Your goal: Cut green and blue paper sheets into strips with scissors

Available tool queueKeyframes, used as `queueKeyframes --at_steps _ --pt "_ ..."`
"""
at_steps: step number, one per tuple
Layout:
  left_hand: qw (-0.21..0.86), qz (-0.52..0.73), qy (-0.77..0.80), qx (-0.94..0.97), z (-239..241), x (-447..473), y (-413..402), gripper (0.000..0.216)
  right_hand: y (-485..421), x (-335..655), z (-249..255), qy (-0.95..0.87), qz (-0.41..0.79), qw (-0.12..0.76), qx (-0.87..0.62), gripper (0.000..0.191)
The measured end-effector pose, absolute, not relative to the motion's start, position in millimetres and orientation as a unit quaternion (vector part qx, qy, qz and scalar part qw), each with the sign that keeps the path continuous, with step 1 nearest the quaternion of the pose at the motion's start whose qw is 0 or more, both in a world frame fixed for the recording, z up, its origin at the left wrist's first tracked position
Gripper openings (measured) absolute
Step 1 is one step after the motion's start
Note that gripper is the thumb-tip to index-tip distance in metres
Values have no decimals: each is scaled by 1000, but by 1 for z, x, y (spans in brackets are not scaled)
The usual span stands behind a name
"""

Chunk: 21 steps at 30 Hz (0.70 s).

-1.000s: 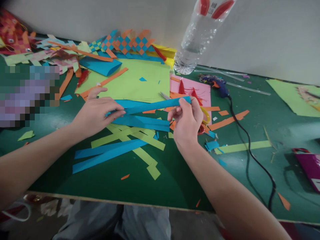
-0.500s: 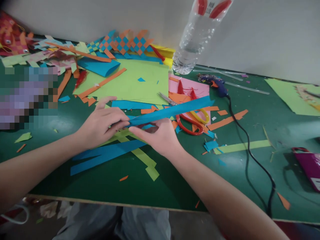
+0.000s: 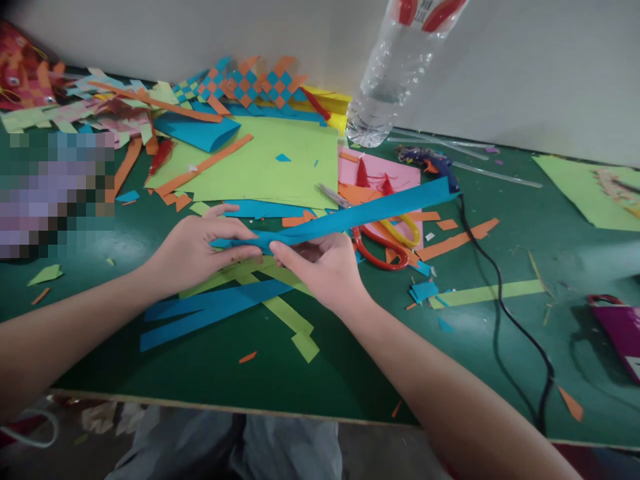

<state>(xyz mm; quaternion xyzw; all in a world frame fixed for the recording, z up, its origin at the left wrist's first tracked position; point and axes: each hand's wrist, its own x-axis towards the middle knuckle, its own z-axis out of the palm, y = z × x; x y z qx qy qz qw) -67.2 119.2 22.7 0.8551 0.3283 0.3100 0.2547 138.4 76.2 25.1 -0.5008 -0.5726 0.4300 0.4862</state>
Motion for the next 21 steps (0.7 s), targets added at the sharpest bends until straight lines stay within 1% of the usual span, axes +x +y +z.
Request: queueKeyframes --at_steps 5,9,12,16,21 --pt "266 307 323 855 22 -65 118 26 76 139 21 -601 425 478 -480 14" --pt "267 320 333 845 22 -65 117 29 76 140 21 -627 390 474 -480 6" --pt "279 320 357 832 25 -65 116 32 76 140 23 -626 369 485 -486 5" --pt "283 320 356 831 28 -65 115 38 76 140 23 -637 337 487 -493 9" --pt "274 318 368 830 27 -66 117 36 78 142 20 -675 320 465 -476 15"
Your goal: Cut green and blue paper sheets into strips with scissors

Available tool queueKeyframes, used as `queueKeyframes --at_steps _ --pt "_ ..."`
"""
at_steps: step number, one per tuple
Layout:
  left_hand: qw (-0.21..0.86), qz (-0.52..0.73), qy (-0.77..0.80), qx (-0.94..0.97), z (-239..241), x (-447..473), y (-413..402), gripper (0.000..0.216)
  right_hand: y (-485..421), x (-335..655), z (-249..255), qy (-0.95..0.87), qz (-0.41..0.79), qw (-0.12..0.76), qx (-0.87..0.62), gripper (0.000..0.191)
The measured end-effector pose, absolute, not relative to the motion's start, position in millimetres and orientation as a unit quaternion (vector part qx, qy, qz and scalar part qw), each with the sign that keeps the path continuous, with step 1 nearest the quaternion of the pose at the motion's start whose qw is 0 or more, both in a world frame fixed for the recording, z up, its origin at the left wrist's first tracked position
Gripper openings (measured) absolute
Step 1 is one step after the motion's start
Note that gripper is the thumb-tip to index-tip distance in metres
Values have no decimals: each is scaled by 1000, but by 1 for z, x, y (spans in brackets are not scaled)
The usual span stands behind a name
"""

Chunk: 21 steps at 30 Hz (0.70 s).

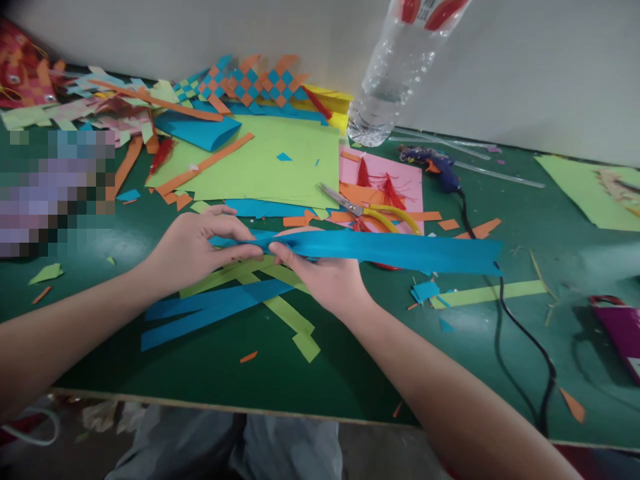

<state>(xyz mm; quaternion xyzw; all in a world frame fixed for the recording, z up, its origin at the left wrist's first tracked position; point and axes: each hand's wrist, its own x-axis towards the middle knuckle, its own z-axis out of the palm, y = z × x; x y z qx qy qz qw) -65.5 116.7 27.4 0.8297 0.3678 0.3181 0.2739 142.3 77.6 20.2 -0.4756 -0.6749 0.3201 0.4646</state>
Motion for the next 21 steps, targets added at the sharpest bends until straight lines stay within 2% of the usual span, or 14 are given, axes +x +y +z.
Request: queueKeyframes --at_steps 8,21 --pt "247 326 364 837 25 -66 118 37 79 145 18 -694 322 441 -469 14" --pt "267 339 397 810 26 -65 113 33 81 146 21 -660 342 470 -475 9"
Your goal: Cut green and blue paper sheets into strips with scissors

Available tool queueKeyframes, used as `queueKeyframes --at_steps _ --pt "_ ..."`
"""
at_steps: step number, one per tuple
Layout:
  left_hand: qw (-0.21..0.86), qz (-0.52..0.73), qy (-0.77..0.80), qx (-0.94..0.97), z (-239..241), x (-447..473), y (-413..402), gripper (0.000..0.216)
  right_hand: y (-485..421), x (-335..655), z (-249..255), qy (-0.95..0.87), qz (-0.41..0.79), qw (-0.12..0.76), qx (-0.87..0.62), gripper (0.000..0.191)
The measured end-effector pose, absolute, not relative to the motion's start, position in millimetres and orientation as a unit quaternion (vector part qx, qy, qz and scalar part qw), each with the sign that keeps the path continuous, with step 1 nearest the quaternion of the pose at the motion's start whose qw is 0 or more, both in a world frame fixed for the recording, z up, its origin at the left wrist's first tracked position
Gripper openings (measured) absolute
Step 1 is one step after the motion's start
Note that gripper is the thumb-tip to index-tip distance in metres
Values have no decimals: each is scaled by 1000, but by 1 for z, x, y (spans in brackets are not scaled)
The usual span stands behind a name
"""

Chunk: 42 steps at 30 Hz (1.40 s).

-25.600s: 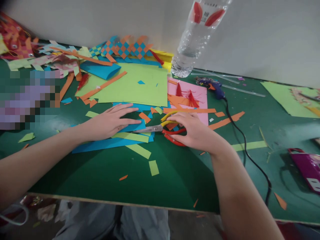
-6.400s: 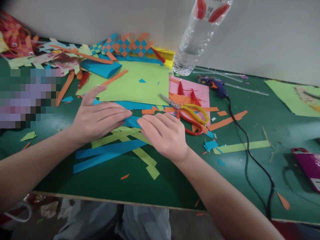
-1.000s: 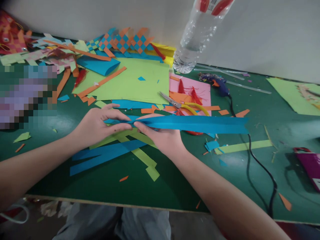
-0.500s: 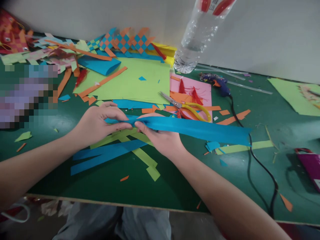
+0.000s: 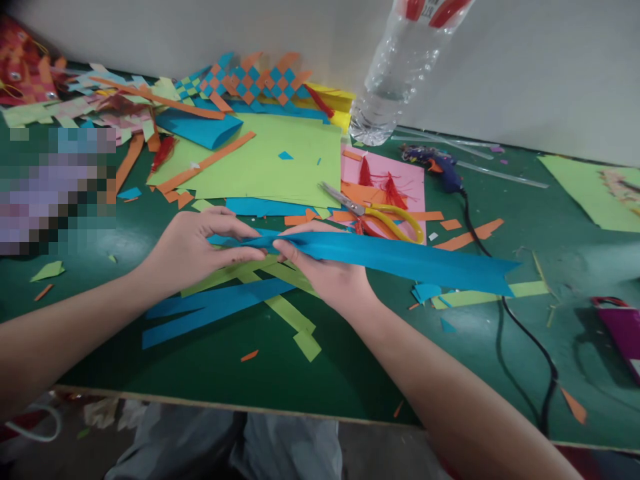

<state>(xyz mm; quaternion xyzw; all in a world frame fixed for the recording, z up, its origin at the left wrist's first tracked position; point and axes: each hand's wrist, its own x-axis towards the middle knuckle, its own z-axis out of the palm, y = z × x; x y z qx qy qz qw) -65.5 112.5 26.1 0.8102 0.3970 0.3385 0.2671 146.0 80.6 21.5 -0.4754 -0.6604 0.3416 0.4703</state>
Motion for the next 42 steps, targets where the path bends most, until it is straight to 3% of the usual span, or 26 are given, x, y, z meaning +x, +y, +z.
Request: queueKeyframes --at_steps 8,20,30,42 --pt "288 352 369 811 29 -64 111 35 77 144 19 -659 301 490 -485 12" --pt "285 359 369 809 28 -64 111 37 77 144 26 -651 330 486 -480 10" --pt "255 330 370 830 29 -64 112 38 76 143 25 -655 331 468 -493 20" --pt "309 306 374 819 36 -63 112 49 76 144 25 -675 306 462 -488 21"
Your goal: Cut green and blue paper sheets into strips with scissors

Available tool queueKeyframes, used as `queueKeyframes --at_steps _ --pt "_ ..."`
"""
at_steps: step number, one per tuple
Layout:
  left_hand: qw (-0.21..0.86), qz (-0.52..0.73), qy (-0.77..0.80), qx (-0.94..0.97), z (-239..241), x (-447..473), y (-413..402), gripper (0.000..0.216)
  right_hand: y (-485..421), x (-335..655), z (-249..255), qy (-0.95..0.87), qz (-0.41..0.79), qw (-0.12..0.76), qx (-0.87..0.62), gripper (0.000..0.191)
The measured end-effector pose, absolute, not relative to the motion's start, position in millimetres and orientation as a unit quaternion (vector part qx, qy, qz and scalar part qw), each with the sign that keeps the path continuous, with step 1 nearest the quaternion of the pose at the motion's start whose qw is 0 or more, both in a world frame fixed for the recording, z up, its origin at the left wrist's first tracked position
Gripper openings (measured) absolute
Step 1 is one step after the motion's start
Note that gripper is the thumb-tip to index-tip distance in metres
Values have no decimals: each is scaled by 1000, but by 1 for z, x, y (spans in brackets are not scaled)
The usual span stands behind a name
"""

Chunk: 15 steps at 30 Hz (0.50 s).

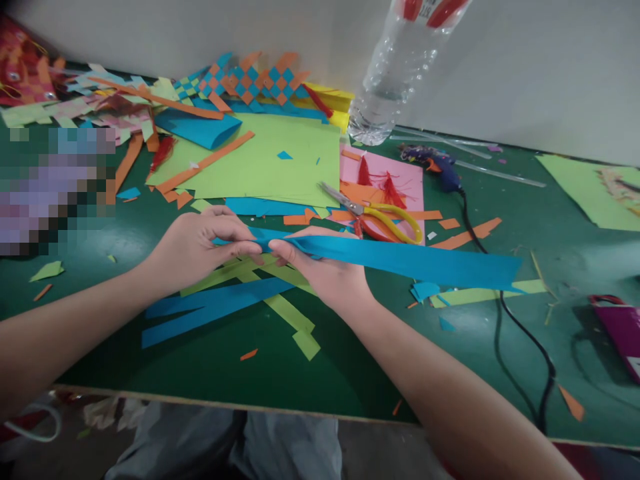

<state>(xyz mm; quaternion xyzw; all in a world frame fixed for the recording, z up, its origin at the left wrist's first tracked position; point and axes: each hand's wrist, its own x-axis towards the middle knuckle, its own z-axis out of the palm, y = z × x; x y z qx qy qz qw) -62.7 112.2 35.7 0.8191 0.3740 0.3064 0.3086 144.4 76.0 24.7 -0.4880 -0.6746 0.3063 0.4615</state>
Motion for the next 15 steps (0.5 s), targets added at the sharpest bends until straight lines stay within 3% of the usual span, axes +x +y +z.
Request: queueKeyframes --at_steps 7,15 --pt "315 318 361 818 31 -63 114 47 75 144 25 -668 315 464 -489 21" --pt "323 327 354 814 31 -64 112 30 72 142 26 -651 357 473 -474 13"
